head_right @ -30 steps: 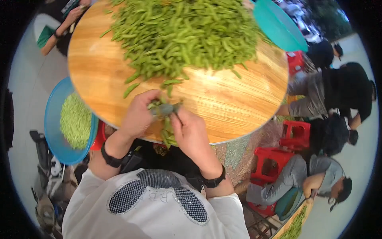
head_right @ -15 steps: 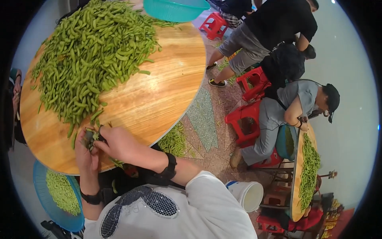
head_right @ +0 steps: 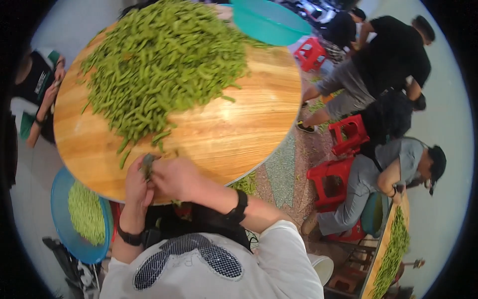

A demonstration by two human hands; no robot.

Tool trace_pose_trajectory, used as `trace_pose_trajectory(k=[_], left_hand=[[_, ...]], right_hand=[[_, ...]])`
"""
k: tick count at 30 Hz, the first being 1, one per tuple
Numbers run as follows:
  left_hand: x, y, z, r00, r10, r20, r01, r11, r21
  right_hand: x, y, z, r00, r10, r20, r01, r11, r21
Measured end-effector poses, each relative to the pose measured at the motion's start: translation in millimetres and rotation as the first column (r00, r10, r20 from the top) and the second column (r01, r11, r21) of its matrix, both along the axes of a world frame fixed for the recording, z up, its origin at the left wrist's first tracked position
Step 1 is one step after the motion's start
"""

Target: Peeling edamame pods into a basket at a table with other workers

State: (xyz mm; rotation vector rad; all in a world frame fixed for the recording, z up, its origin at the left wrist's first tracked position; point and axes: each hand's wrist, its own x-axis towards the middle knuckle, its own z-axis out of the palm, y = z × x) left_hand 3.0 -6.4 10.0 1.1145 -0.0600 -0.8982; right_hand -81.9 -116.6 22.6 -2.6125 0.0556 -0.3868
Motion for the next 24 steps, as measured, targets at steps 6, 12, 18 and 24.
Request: trace_pose_trajectory(k=[6, 12, 18, 24], left_hand=[[15, 18, -5, 0.996, -0.087, 0.01, 0.087, 0.989, -0.115], [38, 49, -10, 0.995, 0.059, 0.078, -0.035, 0.962, -0.272], [16, 29, -6, 0.976, -0.003, 0.219, 0.024, 0.995, -0.095], [3, 23, 2, 0.302, -0.096, 0.948, -0.116, 0.984, 0.136]], right_hand=[[-11, -5, 8, 0.979, -0.132, -0.154, 0.199, 0.765, 0.612], [-5, -28, 37, 0.902, 0.278, -0.33, -0.159, 0.925, 0.344], [33, -29, -6, 0.948, -0.299, -0.113, 0.257, 0.923, -0.287], [7, -23, 8, 0.967, -0.187, -0.173, 0.247, 0.858, 0.45]])
